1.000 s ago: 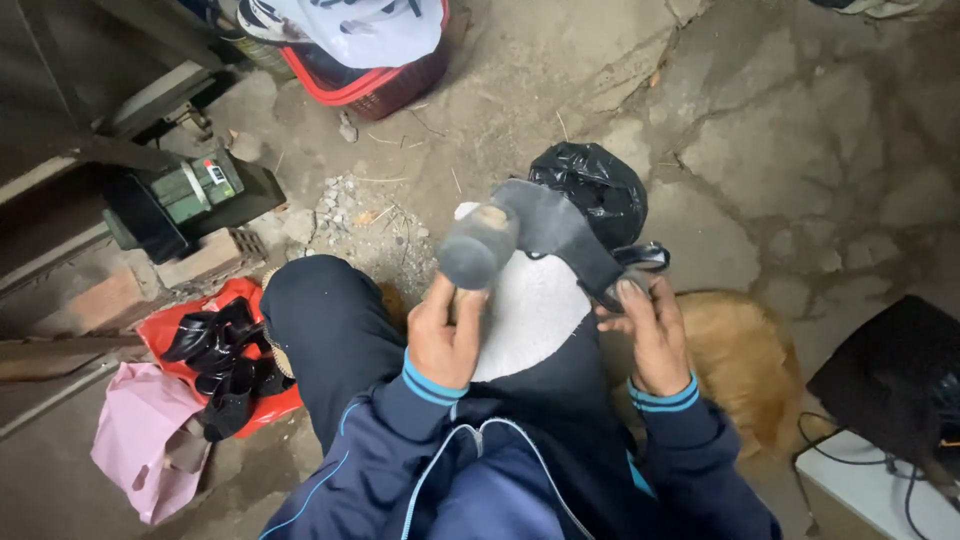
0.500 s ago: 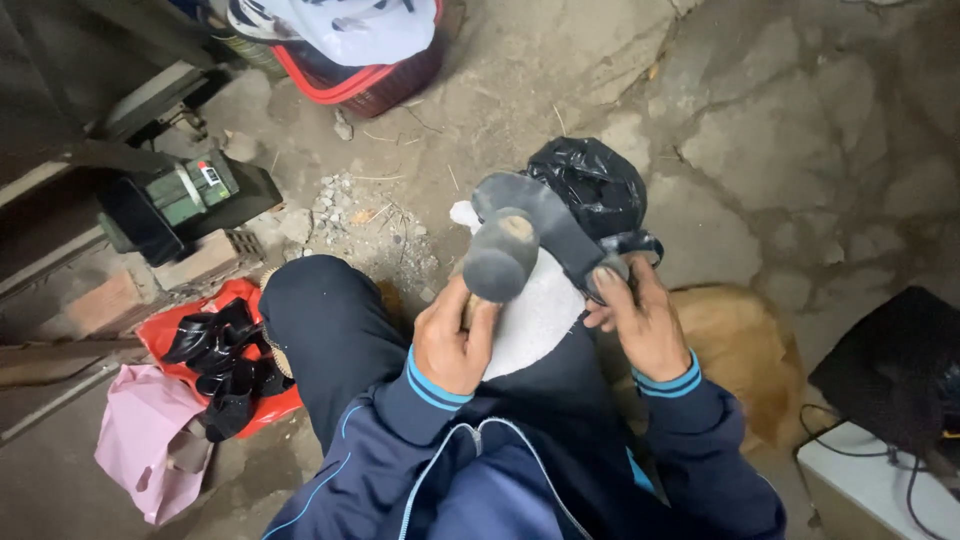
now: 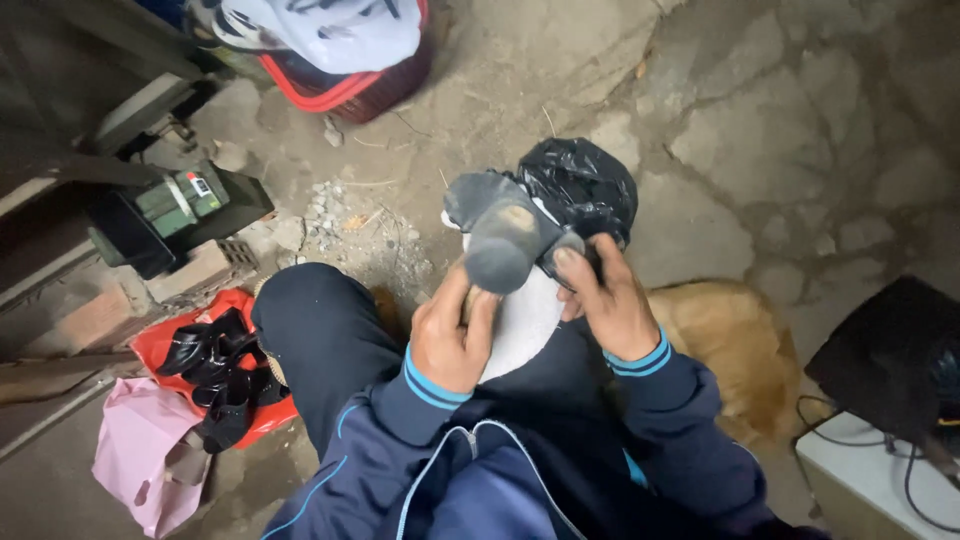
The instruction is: The person sits on the floor and uses a rubber mallet to repeatedly tap the sole and heel of a black sandal held against a white cloth. The person rotates the sandal to work on different areas of the sole throughout the clip.
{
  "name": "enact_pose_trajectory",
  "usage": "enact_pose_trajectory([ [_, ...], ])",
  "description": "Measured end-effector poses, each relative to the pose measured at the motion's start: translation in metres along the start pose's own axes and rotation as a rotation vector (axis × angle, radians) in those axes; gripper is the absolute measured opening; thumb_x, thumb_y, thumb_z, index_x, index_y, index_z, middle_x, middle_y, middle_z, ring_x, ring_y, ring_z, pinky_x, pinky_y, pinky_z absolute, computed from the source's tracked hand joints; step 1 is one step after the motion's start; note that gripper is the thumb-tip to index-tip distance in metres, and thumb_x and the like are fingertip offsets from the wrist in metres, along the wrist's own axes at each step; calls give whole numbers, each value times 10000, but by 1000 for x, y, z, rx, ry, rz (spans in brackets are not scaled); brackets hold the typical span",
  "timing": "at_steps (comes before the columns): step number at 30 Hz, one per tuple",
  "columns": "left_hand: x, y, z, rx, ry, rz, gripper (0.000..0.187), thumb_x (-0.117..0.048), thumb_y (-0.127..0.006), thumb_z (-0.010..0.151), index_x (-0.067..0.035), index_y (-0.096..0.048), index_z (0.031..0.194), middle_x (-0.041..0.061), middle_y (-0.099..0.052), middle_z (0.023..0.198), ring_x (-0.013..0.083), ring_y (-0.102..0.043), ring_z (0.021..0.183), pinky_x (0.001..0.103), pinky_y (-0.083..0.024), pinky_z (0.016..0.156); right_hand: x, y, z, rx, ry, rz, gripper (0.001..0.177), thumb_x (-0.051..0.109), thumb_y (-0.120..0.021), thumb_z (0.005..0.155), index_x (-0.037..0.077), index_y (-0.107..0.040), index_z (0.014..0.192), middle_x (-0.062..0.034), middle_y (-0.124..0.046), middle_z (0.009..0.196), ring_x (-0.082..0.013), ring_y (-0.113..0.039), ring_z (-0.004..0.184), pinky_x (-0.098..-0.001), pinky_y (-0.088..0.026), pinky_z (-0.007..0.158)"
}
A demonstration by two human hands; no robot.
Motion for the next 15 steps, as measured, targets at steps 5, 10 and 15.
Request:
enact_pose_trajectory([
  [5,12,-3,5,78,41,41,342,-180,-620,980,18,-642,1258,285,-734,1001,482,-699,934,546,-589,742,-1,-2,2,-6,29,40,515,452,-644,967,-42,-550,1082,-198,-676,715,-265,-708,570,-368,-621,591],
  [10,20,-7,-18,-3,52,22,336,-147,-603,980,-35,-645,1294,224,-750,1025,433,-711,957,473,-602,764,-13,-7,-4,10,-37,181,587,538,-494,1011,-43,-527,1084,-220,-657,692,-267,-713,554,-360,-631,569],
  [15,-5,0,-5,76,99,15,344,-175,-590,983,-33,-659,1288,221,-768,982,451,-722,915,489,-607,759,-31,-11,-1,21,-6,62,613,502,-511,1019,-105,-527,1105,-250,-682,744,-314,-734,610,-397,-645,614],
])
Point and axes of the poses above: each hand's wrist, its own z-axis towards the middle knuckle, its own y-axis out of the back of the hand, x = y × z, the point moved 8 cm from there along z, towards the middle knuckle
